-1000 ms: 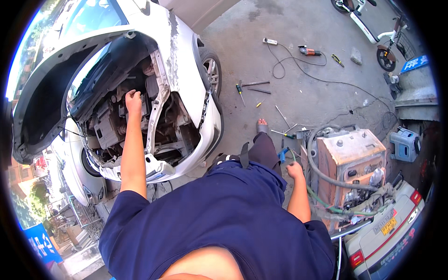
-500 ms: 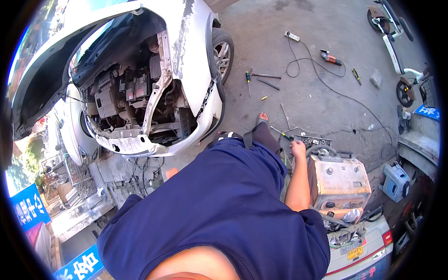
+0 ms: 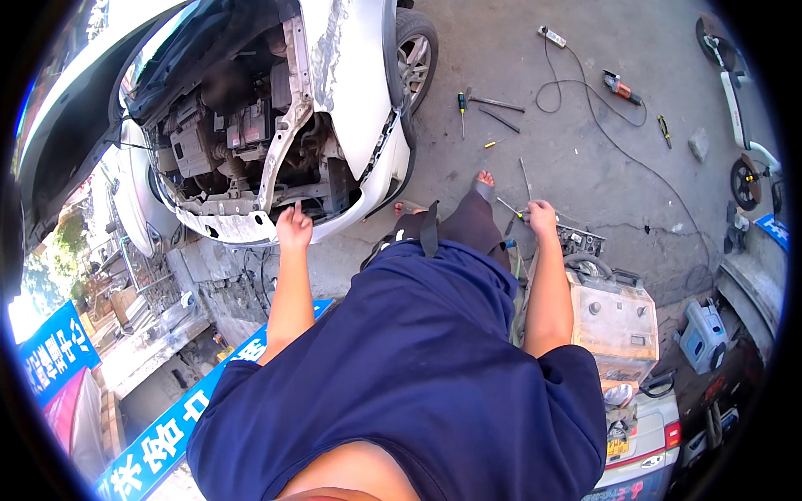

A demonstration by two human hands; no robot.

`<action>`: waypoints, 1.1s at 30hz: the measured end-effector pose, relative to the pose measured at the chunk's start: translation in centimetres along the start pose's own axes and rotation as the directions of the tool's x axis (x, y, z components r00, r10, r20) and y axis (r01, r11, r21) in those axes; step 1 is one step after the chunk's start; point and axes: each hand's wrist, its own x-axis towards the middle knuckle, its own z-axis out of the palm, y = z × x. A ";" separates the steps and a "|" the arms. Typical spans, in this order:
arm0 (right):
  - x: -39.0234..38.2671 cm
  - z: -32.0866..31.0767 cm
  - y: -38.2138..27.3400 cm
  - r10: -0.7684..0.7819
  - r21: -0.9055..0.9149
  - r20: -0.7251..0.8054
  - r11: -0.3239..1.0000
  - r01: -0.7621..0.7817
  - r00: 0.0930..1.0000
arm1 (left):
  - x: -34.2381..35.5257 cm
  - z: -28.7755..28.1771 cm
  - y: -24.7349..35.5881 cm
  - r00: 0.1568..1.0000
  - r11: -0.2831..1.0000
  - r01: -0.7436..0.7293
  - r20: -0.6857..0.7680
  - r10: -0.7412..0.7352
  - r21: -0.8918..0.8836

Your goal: The person uses a screwdriver to remove screws from the front of a white car, detaching the headlight assembly. They then use a hammer to tap and pry the bumper area to release the remaining fasteners and fully remove the headlight unit.

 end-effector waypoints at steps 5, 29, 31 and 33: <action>-2.7 -0.5 -0.5 -0.043 -0.106 -0.031 0.994 0.039 0.999 | 4.1 12.0 -2.3 0.982 0.970 0.099 0.180 -0.059 -0.224; -17.2 -8.1 -0.5 -0.222 -0.471 -0.171 0.874 0.118 0.960 | 8.8 21.7 -5.2 0.801 0.955 -0.279 0.572 0.176 0.097; -17.3 -6.6 -2.3 -0.373 -0.572 -0.143 0.787 0.231 0.917 | 8.6 21.0 -4.8 0.803 0.929 -0.337 0.561 0.200 0.151; -17.4 -5.3 -3.9 -0.386 -0.603 -0.175 0.769 0.211 0.906 | 8.4 19.6 -5.0 0.850 0.929 -0.325 0.486 0.204 0.176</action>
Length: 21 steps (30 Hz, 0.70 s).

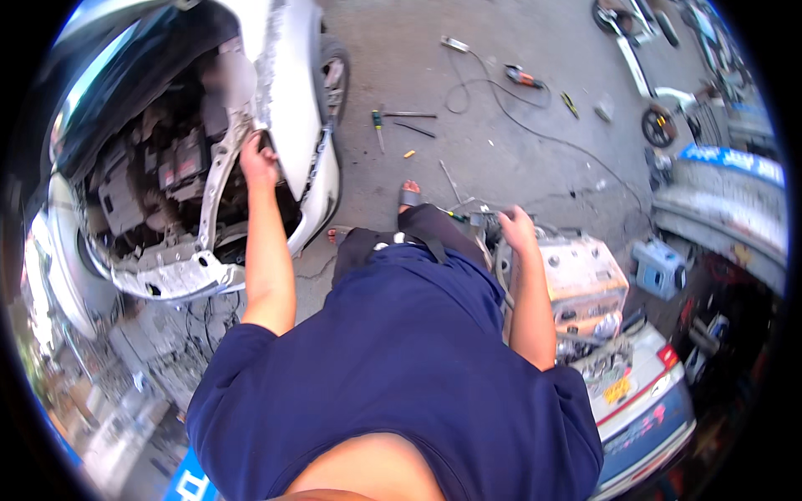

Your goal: The person uses a screwdriver to remove screws from the front of a white car, detaching the headlight assembly. They then use a hammer to tap and pry the bumper area to release the remaining fasteners and fully remove the headlight unit.

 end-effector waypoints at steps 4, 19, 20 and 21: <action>0.1 0.3 -1.4 -0.014 0.245 0.009 0.970 0.012 1.000 | -5.0 -5.4 -2.3 0.966 0.971 -0.082 -0.223 0.133 0.223; 2.9 8.1 1.1 -0.114 0.122 0.083 0.987 0.103 0.990 | -23.0 -23.5 -1.9 0.701 0.881 0.270 -0.707 0.097 0.389; 3.6 8.7 0.3 -0.194 0.072 0.132 0.980 0.185 0.972 | -23.2 -23.3 -0.9 0.679 0.870 0.220 -0.710 0.188 0.441; 4.3 9.6 -0.6 -0.222 0.043 0.163 0.975 0.218 0.961 | -23.3 -23.4 0.0 0.677 0.895 0.161 -0.706 0.208 0.417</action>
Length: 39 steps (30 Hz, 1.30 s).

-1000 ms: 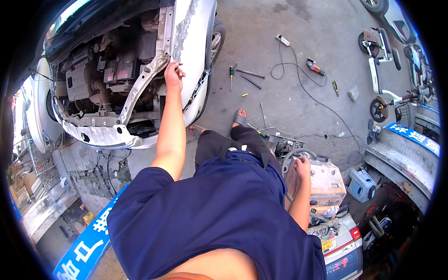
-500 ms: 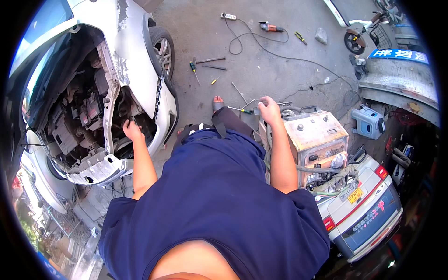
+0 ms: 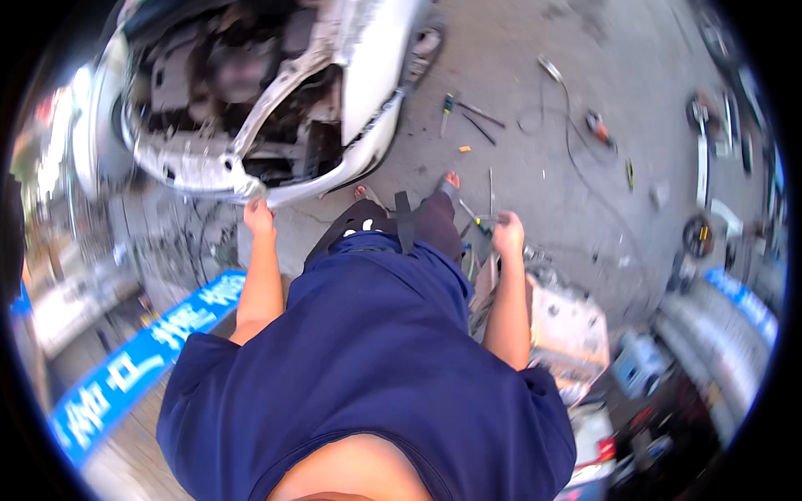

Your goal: The person uses a screwdriver to remove screws from the front of a white car, detaching the headlight assembly. They then use a hammer to tap and pry the bumper area to release the remaining fasteners and fully remove the headlight unit.

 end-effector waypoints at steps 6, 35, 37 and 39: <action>4.2 2.8 -5.6 -0.125 -0.212 0.272 0.959 0.186 0.954 | 1.7 -6.4 -6.3 0.959 0.956 -0.134 -0.277 0.058 -0.262; -28.5 14.0 -4.6 -0.032 -0.317 -0.232 0.947 -0.044 0.972 | 17.5 -25.3 -18.7 0.864 0.913 0.408 0.329 -0.381 -0.016; -29.7 13.9 -2.4 0.042 -0.257 -0.246 0.961 -0.107 0.968 | 16.3 -22.3 -15.3 0.786 0.907 0.404 0.462 -0.411 0.120; -29.7 13.9 -0.7 0.102 -0.213 -0.272 0.963 -0.164 0.957 | 14.2 -19.2 -12.5 0.779 0.931 0.339 0.516 -0.357 0.132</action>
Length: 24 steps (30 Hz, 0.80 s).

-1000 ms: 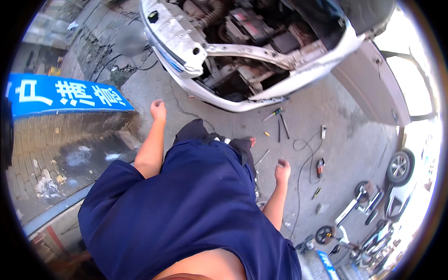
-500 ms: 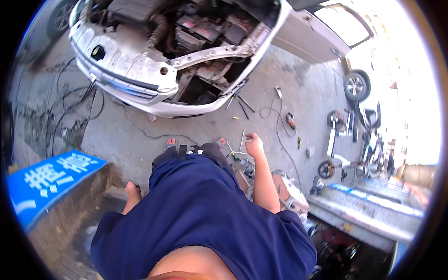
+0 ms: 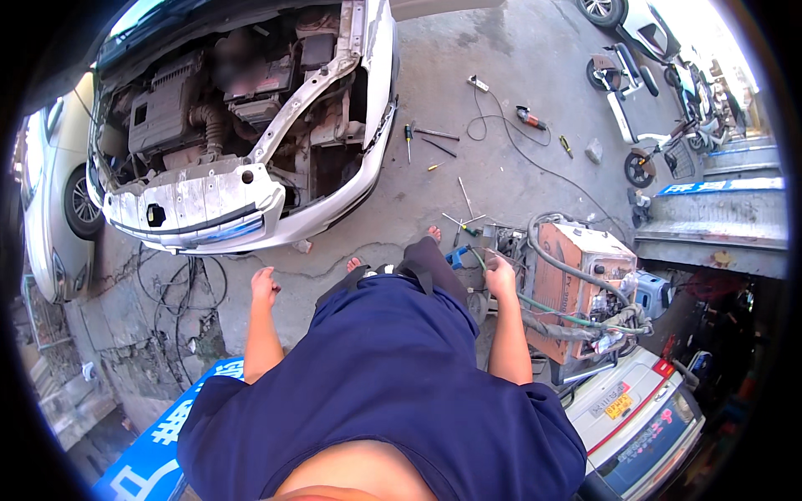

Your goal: The person uses a screwdriver to remove screws from the front of a white car, detaching the headlight assembly. They then use a hammer to tap and pry the bumper area to release the remaining fasteners and fully remove the headlight unit.

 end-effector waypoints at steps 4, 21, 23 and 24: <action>2.8 0.4 1.6 -0.009 0.106 -0.029 0.994 0.012 1.000 | -2.3 8.0 3.1 0.995 0.998 -0.028 0.101 0.023 0.049; 18.2 -4.1 4.0 -0.076 0.413 0.230 0.910 -0.027 0.970 | -9.7 24.6 7.2 0.984 0.961 -0.152 0.053 0.168 -0.229; 19.3 -4.2 3.7 -0.092 0.411 0.246 0.911 -0.018 0.965 | -9.9 25.9 8.4 0.968 0.944 -0.204 0.091 0.234 -0.258; 19.8 -4.2 3.6 -0.105 0.450 0.251 0.893 -0.020 0.962 | -9.8 26.7 9.0 0.967 0.941 -0.218 0.073 0.245 -0.259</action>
